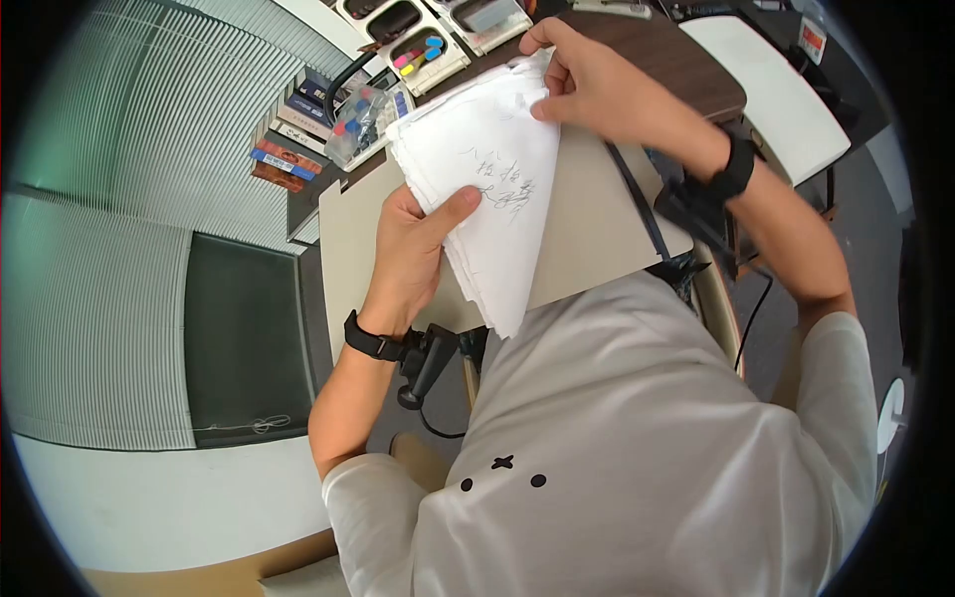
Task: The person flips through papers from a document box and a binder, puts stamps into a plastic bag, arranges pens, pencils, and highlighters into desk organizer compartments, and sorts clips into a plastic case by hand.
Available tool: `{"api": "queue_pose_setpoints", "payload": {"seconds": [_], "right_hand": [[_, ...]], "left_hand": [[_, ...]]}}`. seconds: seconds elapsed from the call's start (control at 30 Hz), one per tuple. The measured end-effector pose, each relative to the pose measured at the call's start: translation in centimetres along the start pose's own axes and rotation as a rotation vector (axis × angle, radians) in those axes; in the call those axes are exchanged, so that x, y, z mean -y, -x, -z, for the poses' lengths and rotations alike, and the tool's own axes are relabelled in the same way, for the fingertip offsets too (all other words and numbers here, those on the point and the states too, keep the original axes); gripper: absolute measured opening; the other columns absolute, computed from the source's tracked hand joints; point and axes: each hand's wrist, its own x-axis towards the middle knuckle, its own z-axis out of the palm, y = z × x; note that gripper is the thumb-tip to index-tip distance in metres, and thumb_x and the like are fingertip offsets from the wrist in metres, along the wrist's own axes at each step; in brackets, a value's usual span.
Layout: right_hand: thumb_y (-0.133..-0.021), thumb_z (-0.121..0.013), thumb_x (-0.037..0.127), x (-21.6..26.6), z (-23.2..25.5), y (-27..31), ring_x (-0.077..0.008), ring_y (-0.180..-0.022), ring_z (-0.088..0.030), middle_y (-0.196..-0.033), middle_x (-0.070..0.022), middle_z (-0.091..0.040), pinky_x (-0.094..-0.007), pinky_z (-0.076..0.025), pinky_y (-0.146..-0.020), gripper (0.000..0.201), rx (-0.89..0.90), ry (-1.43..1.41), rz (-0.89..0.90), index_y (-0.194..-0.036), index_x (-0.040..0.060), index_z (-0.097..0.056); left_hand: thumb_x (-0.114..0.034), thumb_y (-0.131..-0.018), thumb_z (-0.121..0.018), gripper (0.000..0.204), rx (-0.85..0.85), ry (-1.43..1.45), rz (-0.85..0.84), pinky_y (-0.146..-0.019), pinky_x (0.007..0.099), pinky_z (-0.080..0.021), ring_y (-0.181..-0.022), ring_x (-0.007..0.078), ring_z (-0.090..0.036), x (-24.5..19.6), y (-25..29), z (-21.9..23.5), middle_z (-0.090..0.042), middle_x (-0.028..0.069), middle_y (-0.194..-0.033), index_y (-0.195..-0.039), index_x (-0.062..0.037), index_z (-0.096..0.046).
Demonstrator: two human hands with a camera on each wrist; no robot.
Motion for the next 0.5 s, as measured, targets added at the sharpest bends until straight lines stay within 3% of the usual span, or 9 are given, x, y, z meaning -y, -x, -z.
{"api": "queue_pose_setpoints", "payload": {"seconds": [0.13,0.2,0.3,0.43,0.5], "right_hand": [[-0.093,-0.077,0.012,5.8,-0.2,2.5,-0.0182,-0.077,-0.057,-0.086,-0.0053,-0.055,-0.0334,-0.049,-0.071,0.056,-0.018,0.083,0.085,-0.142,0.0086,-0.049],[-0.090,-0.077,0.017,7.6,0.3,2.5,-0.0336,-0.084,-0.066,-0.091,-0.0161,-0.064,-0.0433,-0.053,-0.079,0.048,0.150,-0.016,-0.019,-0.130,0.0039,-0.055],[-0.090,-0.077,0.016,6.9,0.7,2.1,-0.0325,-0.094,-0.066,-0.097,-0.0159,-0.064,-0.0449,-0.052,-0.085,0.042,0.112,0.145,0.103,-0.127,0.0057,-0.060],[-0.089,-0.077,0.015,5.4,0.8,1.9,-0.0317,-0.103,-0.065,-0.107,-0.0153,-0.065,-0.0431,-0.050,-0.092,0.041,0.172,0.150,0.133,-0.127,0.0082,-0.064],[-0.088,-0.078,0.015,5.8,0.2,1.9,-0.0323,-0.104,-0.066,-0.107,-0.0134,-0.067,-0.0393,-0.050,-0.095,0.044,-0.112,0.074,0.357,-0.129,0.0070,-0.066]], "left_hand": [[-0.016,-0.101,-0.077,0.037,-0.041,0.024,-0.007,-0.089,0.0334,-0.062,-0.103,0.0184,-0.076,-0.3,-0.3,-0.5,-0.076,0.0128,-0.123,-0.131,0.0018,-0.067],[-0.018,-0.100,-0.077,0.038,-0.050,0.034,-0.037,-0.089,0.0336,-0.062,-0.101,0.0182,-0.076,-0.4,-0.6,-0.7,-0.076,0.0124,-0.122,-0.132,0.0014,-0.067],[-0.024,-0.103,-0.075,0.039,-0.068,0.028,-0.119,-0.086,0.0322,-0.063,-0.099,0.0170,-0.076,-0.1,-1.0,-0.9,-0.077,0.0118,-0.119,-0.130,0.0019,-0.067],[-0.039,-0.110,-0.062,0.045,-0.096,-0.016,-0.062,-0.080,0.0286,-0.062,-0.094,0.0129,-0.076,-0.1,-1.6,-0.1,-0.078,0.0114,-0.114,-0.127,0.0023,-0.067],[-0.043,-0.112,-0.057,0.049,-0.076,0.005,-0.049,-0.078,0.0277,-0.062,-0.092,0.0118,-0.076,0.2,-1.9,0.4,-0.078,0.0111,-0.113,-0.127,0.0024,-0.067]]}}
